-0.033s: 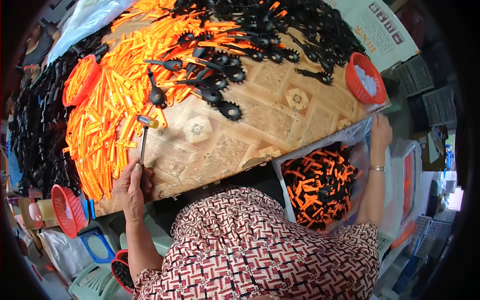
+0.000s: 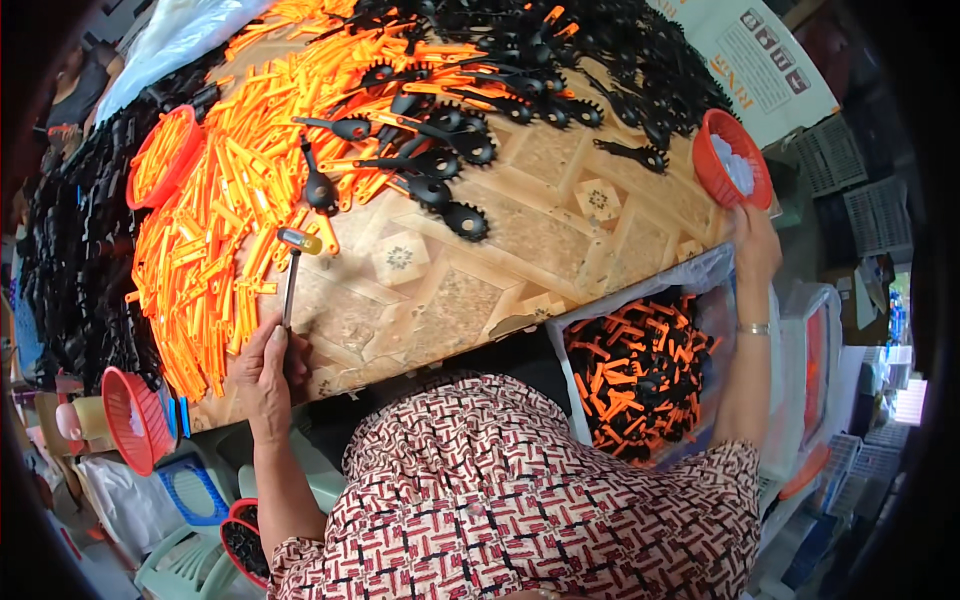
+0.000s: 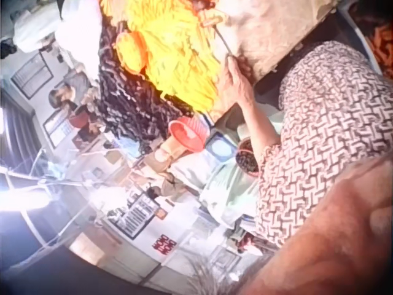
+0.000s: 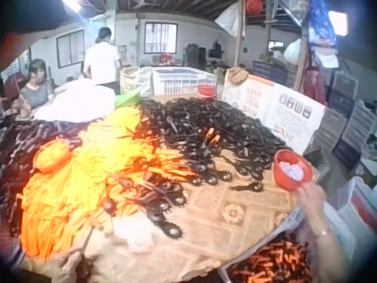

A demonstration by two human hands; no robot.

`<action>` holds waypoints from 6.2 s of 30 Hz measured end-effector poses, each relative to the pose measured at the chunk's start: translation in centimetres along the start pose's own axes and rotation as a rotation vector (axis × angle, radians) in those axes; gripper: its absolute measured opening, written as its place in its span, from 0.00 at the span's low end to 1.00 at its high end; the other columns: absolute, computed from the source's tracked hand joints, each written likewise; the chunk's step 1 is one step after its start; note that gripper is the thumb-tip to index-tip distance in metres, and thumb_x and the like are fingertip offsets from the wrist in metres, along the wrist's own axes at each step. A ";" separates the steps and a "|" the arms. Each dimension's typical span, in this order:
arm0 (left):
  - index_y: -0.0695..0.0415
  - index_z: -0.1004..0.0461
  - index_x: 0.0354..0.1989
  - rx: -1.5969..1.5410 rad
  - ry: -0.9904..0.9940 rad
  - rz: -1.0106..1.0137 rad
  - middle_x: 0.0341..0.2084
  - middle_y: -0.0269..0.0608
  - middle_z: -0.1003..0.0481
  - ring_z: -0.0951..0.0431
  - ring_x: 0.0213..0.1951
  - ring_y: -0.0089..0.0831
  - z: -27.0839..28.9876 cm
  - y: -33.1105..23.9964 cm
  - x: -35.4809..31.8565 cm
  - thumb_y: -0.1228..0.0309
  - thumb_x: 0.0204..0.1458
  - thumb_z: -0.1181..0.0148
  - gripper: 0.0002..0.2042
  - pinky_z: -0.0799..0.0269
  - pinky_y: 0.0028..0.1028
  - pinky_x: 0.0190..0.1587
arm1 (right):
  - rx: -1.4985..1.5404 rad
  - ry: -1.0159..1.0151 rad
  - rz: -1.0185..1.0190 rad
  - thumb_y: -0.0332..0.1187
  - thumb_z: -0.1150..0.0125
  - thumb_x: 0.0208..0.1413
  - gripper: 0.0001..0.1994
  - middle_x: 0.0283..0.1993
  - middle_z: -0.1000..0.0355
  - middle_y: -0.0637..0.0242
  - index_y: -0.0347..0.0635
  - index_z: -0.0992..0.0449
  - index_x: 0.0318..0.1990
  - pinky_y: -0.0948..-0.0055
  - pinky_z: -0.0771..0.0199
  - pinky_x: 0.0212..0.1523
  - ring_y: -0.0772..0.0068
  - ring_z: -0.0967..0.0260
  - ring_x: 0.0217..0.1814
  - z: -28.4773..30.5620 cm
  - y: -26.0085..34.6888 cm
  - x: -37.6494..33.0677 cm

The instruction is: The person uses a hammer to press orange plastic handles into black plastic heads, assembling them into finished units. The person repeatedly picks up a handle and a head, aligns them, and strikes the handle with the hammer to secure the connection.

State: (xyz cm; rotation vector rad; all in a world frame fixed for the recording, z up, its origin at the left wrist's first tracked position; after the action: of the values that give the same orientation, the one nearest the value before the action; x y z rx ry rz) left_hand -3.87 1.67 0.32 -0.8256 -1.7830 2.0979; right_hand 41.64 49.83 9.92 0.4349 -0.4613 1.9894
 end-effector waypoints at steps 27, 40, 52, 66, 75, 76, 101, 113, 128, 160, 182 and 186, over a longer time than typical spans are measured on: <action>0.61 0.25 0.57 0.000 -0.045 0.022 0.30 0.36 0.21 0.29 0.23 0.16 0.3 -0.9 -0.7 0.69 0.64 0.44 0.15 0.34 0.17 0.25 | 0.180 0.432 -0.486 0.53 0.36 0.55 0.21 0.55 0.23 0.57 0.47 0.16 0.46 0.47 0.47 0.65 0.52 0.29 0.59 -17.0 28.8 28.5; 0.63 0.25 0.57 -0.089 -0.110 0.076 0.31 0.37 0.19 0.28 0.24 0.16 0.2 -0.8 -0.8 0.73 0.63 0.44 0.15 0.34 0.16 0.26 | 0.843 -0.065 0.364 0.41 0.43 0.65 0.13 0.37 0.18 0.65 0.44 0.19 0.47 0.69 0.23 0.39 0.70 0.20 0.37 -13.2 33.0 24.0; 0.61 0.26 0.58 -0.135 -0.063 -0.009 0.33 0.37 0.20 0.28 0.25 0.16 0.0 -0.9 -0.7 0.69 0.64 0.43 0.16 0.34 0.17 0.27 | 0.734 0.409 0.743 0.48 0.33 0.56 0.31 0.64 0.29 0.57 0.48 0.30 0.66 0.64 0.31 0.64 0.60 0.30 0.65 -7.6 36.6 15.3; 0.59 0.25 0.58 -0.197 -0.040 -0.044 0.32 0.32 0.21 0.29 0.26 0.14 0.5 -0.7 -0.7 0.71 0.64 0.44 0.15 0.34 0.15 0.27 | 0.505 0.071 1.168 0.58 0.31 0.46 0.39 0.75 0.45 0.64 0.56 0.32 0.66 0.45 0.49 0.67 0.55 0.51 0.75 3.9 42.0 -2.1; 0.62 0.29 0.61 -0.369 -0.071 -0.185 0.36 0.42 0.21 0.25 0.27 0.20 1.5 0.7 -0.5 0.70 0.64 0.43 0.18 0.31 0.17 0.28 | 0.497 -0.103 1.418 0.37 0.31 0.50 0.15 0.73 0.39 0.71 0.57 0.19 0.47 0.58 0.43 0.71 0.63 0.44 0.75 -0.8 39.8 4.2; 0.62 0.29 0.61 -0.391 -0.076 -0.195 0.36 0.43 0.21 0.25 0.27 0.20 1.4 0.8 -0.4 0.70 0.65 0.43 0.19 0.31 0.17 0.28 | 0.499 -0.101 1.413 0.37 0.30 0.49 0.13 0.72 0.38 0.72 0.55 0.19 0.44 0.58 0.45 0.71 0.63 0.44 0.75 -0.6 39.8 4.5; 0.59 0.21 0.48 0.742 -0.313 -0.903 0.50 0.45 0.23 0.27 0.55 0.42 -2.2 -2.5 7.0 0.67 0.52 0.33 0.16 0.34 0.35 0.58 | 1.732 0.151 0.531 0.27 0.44 0.63 0.11 0.45 0.22 0.63 0.41 0.23 0.51 0.69 0.29 0.48 0.67 0.26 0.46 6.8 44.5 4.5; 0.60 0.22 0.46 0.529 0.024 -0.957 0.42 0.44 0.22 0.23 0.46 0.37 -1.7 -2.2 6.1 0.71 0.53 0.33 0.13 0.30 0.32 0.52 | 1.774 1.105 0.072 0.32 0.48 0.69 0.19 0.31 0.30 0.69 0.34 0.36 0.64 0.80 0.26 0.31 0.81 0.31 0.27 2.8 33.8 -11.1; 0.56 0.19 0.47 0.983 -0.004 -0.706 0.34 0.42 0.27 0.27 0.39 0.38 0.0 -1.7 1.2 0.69 0.54 0.33 0.12 0.30 0.33 0.44 | 1.758 1.231 -0.056 0.24 0.49 0.66 0.23 0.33 0.24 0.60 0.36 0.39 0.67 0.79 0.23 0.30 0.75 0.22 0.30 2.7 33.8 -20.8; 0.61 0.23 0.39 0.465 0.567 -0.261 0.28 0.29 0.24 0.29 0.29 0.16 -11.0 -1.8 0.1 0.72 0.57 0.35 0.07 0.30 0.21 0.33 | 1.887 1.279 -0.244 0.25 0.48 0.65 0.20 0.31 0.24 0.61 0.41 0.33 0.64 0.79 0.21 0.26 0.72 0.21 0.28 1.9 33.8 -20.9; 0.60 0.32 0.63 0.128 0.271 -0.291 0.28 0.35 0.26 0.29 0.24 0.17 -5.3 -3.7 -5.7 0.73 0.63 0.44 0.20 0.33 0.20 0.26 | 1.837 1.158 -0.318 0.28 0.45 0.66 0.10 0.27 0.25 0.57 0.36 0.37 0.49 0.76 0.24 0.19 0.69 0.24 0.21 2.7 34.7 -20.1; 0.63 0.33 0.65 0.281 0.333 -0.410 0.30 0.39 0.24 0.27 0.24 0.18 -4.1 -1.0 -9.0 0.77 0.64 0.50 0.20 0.32 0.17 0.26 | 1.850 1.163 -0.288 0.28 0.45 0.66 0.10 0.28 0.25 0.55 0.38 0.39 0.49 0.77 0.23 0.20 0.68 0.23 0.22 2.5 34.6 -20.2</action>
State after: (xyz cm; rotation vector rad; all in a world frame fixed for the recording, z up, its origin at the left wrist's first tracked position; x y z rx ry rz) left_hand 5.57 0.35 3.17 -0.6240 -1.3148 1.7666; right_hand 19.52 18.63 -2.45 0.2482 2.1147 1.4521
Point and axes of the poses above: each hand's wrist, its own x-axis towards the middle knuckle, its own z-axis out of the back of the hand, y = z × x, the point moved 3 cm from there along x, towards the middle knuckle
